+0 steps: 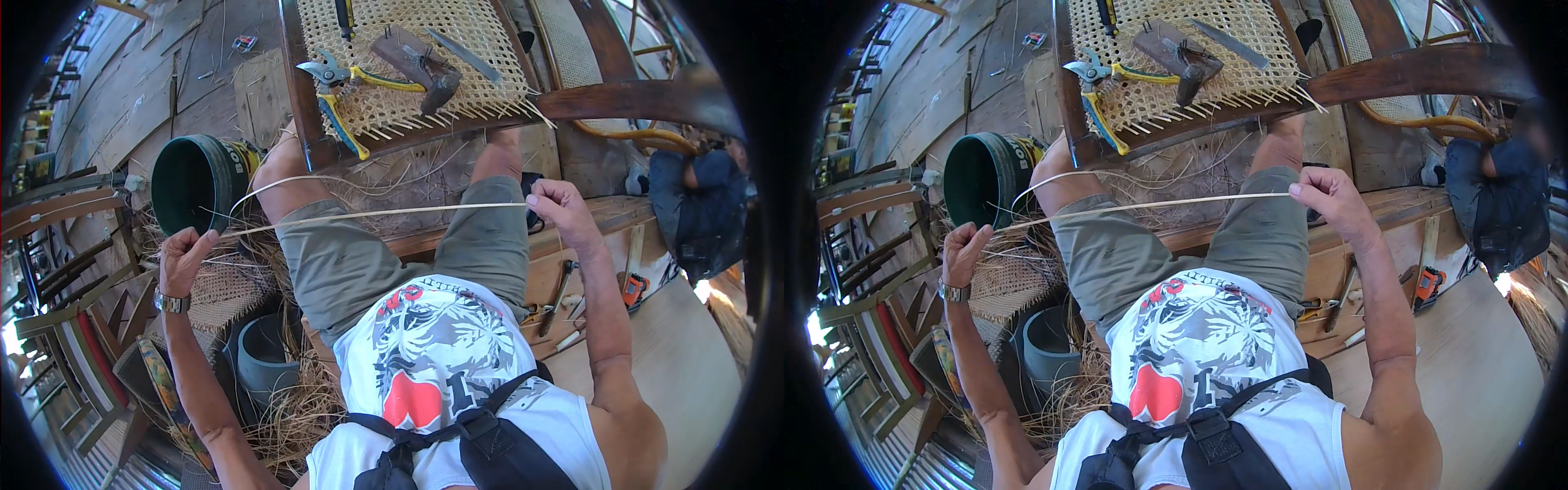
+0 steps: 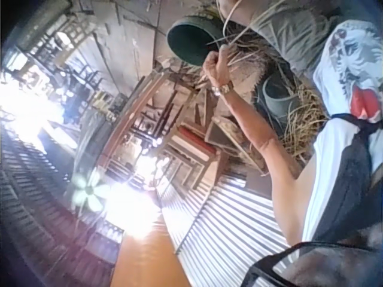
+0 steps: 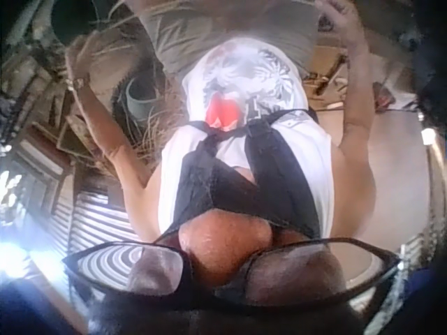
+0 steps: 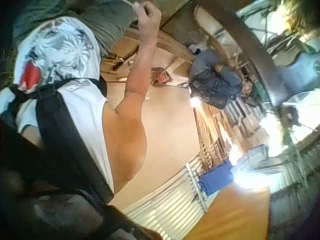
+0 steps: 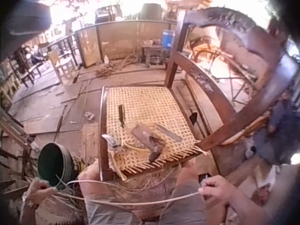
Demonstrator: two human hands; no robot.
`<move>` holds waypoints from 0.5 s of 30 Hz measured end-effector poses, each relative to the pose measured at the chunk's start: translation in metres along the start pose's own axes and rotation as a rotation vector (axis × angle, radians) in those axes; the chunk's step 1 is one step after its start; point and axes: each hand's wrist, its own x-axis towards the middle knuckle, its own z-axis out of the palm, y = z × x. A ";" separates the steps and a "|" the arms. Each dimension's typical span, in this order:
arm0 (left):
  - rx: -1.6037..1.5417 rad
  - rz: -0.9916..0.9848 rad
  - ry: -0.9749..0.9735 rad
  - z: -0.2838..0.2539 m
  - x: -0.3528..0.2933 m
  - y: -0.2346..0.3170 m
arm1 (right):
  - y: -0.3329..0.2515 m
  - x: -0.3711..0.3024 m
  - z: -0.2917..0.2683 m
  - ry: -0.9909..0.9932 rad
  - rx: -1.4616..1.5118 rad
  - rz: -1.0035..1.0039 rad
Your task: The recorder is weaving or repairing the rattan seat of a wooden chair using traditional methods.
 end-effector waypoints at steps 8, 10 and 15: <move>-0.148 -0.008 -0.027 0.002 -0.010 -0.016 | 0.004 0.007 0.010 0.021 -0.056 0.013; -0.174 -0.016 -0.029 0.000 -0.011 -0.024 | 0.004 0.007 0.011 0.003 -0.045 0.021; -0.122 -0.041 0.005 0.000 -0.015 -0.019 | 0.004 0.011 0.013 0.020 -0.100 -0.037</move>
